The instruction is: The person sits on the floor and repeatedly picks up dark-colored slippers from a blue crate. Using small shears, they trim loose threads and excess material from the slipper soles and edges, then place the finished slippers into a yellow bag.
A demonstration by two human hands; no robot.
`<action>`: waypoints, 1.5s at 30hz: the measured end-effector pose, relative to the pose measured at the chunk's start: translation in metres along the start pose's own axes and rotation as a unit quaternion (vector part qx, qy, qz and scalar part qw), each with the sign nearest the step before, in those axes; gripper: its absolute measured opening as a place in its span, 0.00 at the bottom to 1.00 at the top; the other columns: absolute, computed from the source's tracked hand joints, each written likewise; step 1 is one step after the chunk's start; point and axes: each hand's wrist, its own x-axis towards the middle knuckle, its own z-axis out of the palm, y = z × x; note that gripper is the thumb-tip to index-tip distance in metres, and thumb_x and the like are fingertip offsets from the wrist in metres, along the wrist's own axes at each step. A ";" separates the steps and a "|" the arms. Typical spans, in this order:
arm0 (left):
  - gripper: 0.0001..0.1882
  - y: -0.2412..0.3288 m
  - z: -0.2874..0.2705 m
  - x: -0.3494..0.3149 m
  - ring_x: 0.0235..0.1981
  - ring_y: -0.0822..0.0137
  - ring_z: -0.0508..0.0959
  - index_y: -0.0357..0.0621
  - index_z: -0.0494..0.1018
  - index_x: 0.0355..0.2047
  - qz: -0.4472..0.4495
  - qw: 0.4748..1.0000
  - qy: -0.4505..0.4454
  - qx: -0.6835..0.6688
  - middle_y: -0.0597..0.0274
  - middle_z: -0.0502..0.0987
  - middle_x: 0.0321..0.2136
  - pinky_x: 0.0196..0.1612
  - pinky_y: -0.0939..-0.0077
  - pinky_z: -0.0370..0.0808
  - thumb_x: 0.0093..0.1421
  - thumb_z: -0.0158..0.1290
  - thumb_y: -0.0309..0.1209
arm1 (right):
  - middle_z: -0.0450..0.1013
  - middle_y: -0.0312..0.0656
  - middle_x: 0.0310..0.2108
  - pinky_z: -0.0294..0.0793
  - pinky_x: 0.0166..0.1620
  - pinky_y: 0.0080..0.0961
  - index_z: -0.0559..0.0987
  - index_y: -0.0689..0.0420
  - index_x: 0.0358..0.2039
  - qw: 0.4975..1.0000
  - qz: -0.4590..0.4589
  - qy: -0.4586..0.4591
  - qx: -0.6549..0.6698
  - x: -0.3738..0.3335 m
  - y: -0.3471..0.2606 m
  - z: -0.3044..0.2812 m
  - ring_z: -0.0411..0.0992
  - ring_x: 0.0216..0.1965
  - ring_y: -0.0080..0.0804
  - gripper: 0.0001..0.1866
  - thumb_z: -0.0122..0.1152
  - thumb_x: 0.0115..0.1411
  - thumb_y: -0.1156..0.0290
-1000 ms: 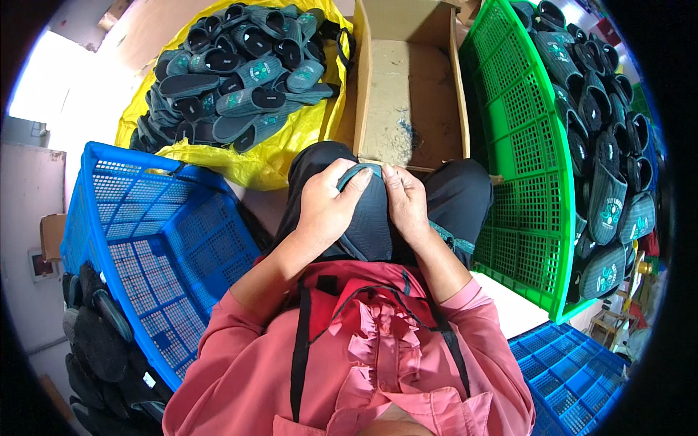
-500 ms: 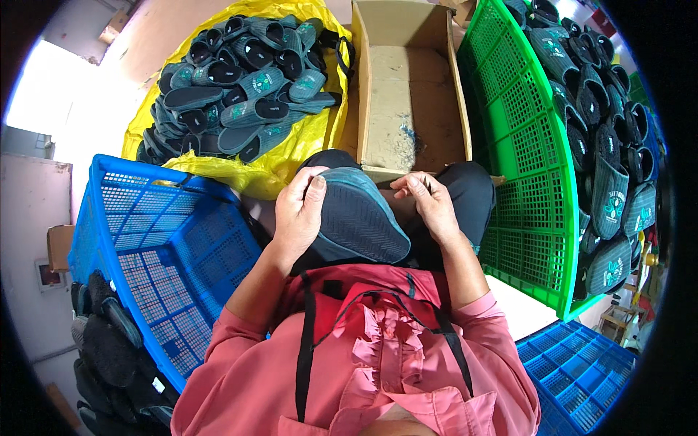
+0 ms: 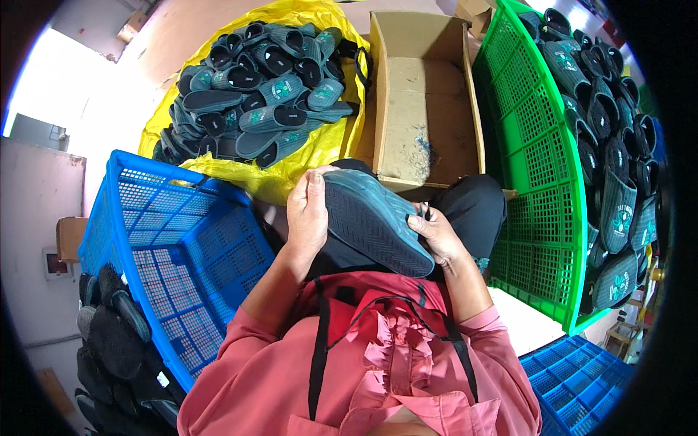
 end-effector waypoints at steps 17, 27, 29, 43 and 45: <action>0.61 -0.003 0.049 -0.012 0.57 0.44 0.64 0.37 0.41 0.70 0.072 0.924 0.020 0.375 0.40 0.62 0.54 0.63 0.56 0.60 0.43 0.69 0.35 | 0.63 0.23 0.20 0.52 0.18 0.15 0.72 0.46 0.31 0.984 0.076 0.155 0.042 0.005 0.016 0.013 0.57 0.16 0.14 0.11 0.69 0.57 0.68; 0.63 0.017 0.034 -0.015 0.59 0.50 0.65 0.37 0.41 0.69 0.217 0.945 -0.023 0.243 0.43 0.59 0.60 0.62 0.57 0.62 0.41 0.72 0.34 | 0.71 0.27 0.28 0.54 0.15 0.14 0.77 0.48 0.46 0.977 0.106 0.182 -0.021 0.011 0.052 -0.023 0.61 0.19 0.17 0.17 0.49 0.70 0.50; 0.64 0.014 0.022 -0.011 0.59 0.48 0.65 0.39 0.39 0.70 0.337 0.914 -0.083 0.208 0.40 0.59 0.60 0.62 0.54 0.62 0.42 0.72 0.36 | 0.76 0.34 0.33 0.54 0.15 0.13 0.76 0.53 0.45 0.986 0.117 0.115 0.008 0.011 0.043 -0.018 0.67 0.21 0.19 0.18 0.53 0.68 0.52; 0.22 -0.015 -0.035 0.045 0.48 0.62 0.77 0.45 0.64 0.61 -0.242 0.928 0.052 -0.279 0.57 0.74 0.51 0.53 0.60 0.77 0.67 0.49 0.26 | 0.78 0.32 0.34 0.62 0.14 0.13 0.76 0.52 0.46 0.934 -0.139 0.327 0.029 0.025 -0.006 -0.026 0.74 0.24 0.19 0.13 0.59 0.66 0.60; 0.19 -0.016 -0.060 0.069 0.49 0.59 0.78 0.45 0.66 0.58 -0.273 0.897 0.085 -0.337 0.56 0.75 0.52 0.54 0.59 0.75 0.68 0.48 0.29 | 0.79 0.38 0.34 0.55 0.13 0.10 0.75 0.55 0.48 0.965 -0.116 0.226 -0.064 0.023 -0.032 -0.038 0.75 0.24 0.22 0.16 0.56 0.68 0.58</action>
